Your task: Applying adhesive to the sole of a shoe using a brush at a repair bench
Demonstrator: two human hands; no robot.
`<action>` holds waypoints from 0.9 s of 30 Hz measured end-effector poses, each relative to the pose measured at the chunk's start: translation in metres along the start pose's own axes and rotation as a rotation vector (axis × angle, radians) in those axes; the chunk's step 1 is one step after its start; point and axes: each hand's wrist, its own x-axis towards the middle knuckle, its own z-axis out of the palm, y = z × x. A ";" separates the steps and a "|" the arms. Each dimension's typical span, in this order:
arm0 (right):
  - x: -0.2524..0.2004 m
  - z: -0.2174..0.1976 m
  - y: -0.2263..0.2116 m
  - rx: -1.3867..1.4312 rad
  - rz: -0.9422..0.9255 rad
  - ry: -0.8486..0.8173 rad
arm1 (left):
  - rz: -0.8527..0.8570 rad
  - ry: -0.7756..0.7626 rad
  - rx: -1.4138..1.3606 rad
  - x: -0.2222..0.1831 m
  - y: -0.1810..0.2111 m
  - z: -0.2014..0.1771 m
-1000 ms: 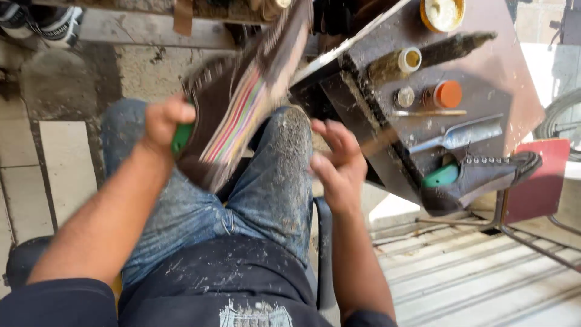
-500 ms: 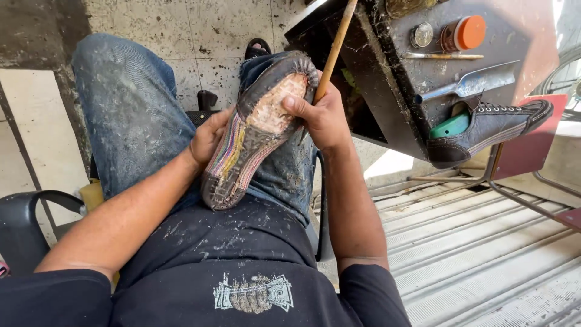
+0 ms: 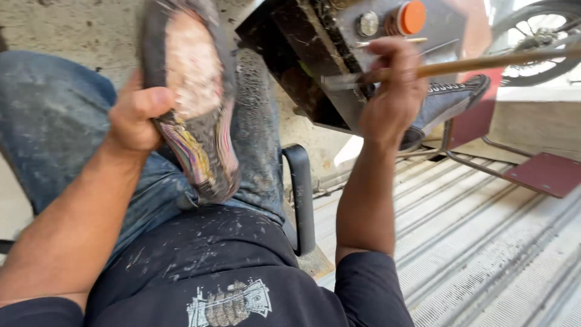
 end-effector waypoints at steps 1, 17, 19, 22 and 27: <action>0.016 -0.016 -0.006 -0.139 -0.127 0.015 | 0.176 0.046 0.079 0.000 0.005 0.003; 0.135 -0.044 0.032 -0.434 0.074 -0.201 | 0.268 -0.248 0.886 -0.004 0.038 0.010; 0.143 -0.044 0.053 -0.549 -0.072 -0.315 | 0.282 -0.058 0.894 -0.005 0.037 0.008; 0.143 -0.035 0.060 -0.671 -0.153 -0.282 | 0.309 -0.026 0.754 -0.010 0.034 0.014; 0.138 -0.033 0.027 -0.409 -0.001 -0.036 | 0.282 0.004 0.713 -0.009 0.033 0.021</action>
